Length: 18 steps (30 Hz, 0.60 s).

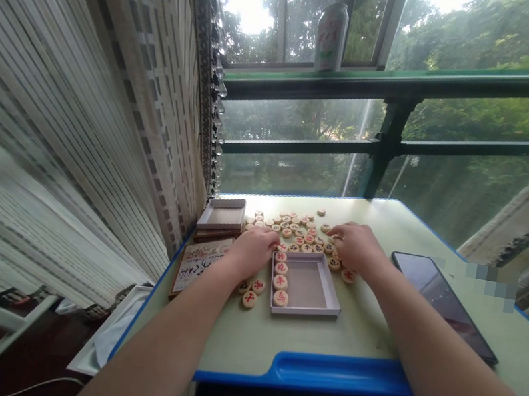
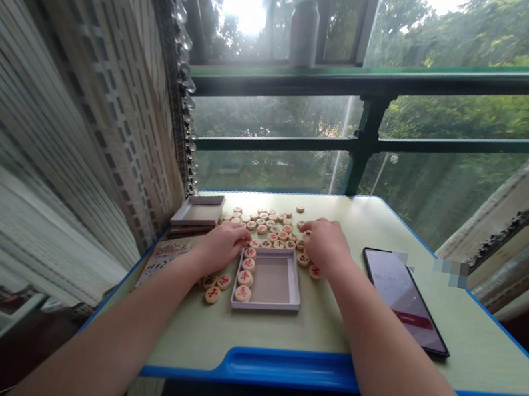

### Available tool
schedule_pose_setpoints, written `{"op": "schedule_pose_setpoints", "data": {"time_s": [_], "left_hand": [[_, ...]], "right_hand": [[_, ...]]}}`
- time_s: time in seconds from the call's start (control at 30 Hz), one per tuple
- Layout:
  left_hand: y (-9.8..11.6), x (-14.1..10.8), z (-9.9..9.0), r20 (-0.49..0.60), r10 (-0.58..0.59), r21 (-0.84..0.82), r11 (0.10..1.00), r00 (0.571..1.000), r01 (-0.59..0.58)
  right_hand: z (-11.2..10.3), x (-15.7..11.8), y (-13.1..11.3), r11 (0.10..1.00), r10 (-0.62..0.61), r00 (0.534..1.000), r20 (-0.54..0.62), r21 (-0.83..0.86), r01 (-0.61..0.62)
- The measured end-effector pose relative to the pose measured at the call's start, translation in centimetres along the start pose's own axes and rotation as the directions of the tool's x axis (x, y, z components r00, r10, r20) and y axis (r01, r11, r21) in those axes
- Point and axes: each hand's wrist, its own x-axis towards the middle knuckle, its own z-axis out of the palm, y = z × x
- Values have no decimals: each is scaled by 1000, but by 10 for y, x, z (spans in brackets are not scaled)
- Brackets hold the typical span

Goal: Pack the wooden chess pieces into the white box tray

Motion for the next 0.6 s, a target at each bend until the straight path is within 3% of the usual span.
{"op": "schedule_pose_setpoints", "data": {"time_s": [0.1, 0.23, 0.37, 0.47, 0.6], "left_hand": [[1, 0, 0, -5, -2, -3, 1000, 1000, 2], [0, 0, 2, 12, -31, 7, 999, 999, 31], [-1, 0, 3, 15, -64, -48, 997, 998, 64], [-1, 0, 2, -22, -100, -59, 993, 995, 98], [-4, 1, -2, 25, -222, -95, 970, 975, 223]], "right_hand": [[-2, -2, -2, 1000, -1, 1000, -16, 11, 1], [-18, -3, 5, 973, 200, 980, -19, 122, -196], [-30, 1, 16, 903, 331, 943, -8, 291, -315], [-28, 3, 22, 906, 366, 927, 80, 198, -375], [-25, 3, 25, 925, 359, 919, 163, 72, -374]]}}
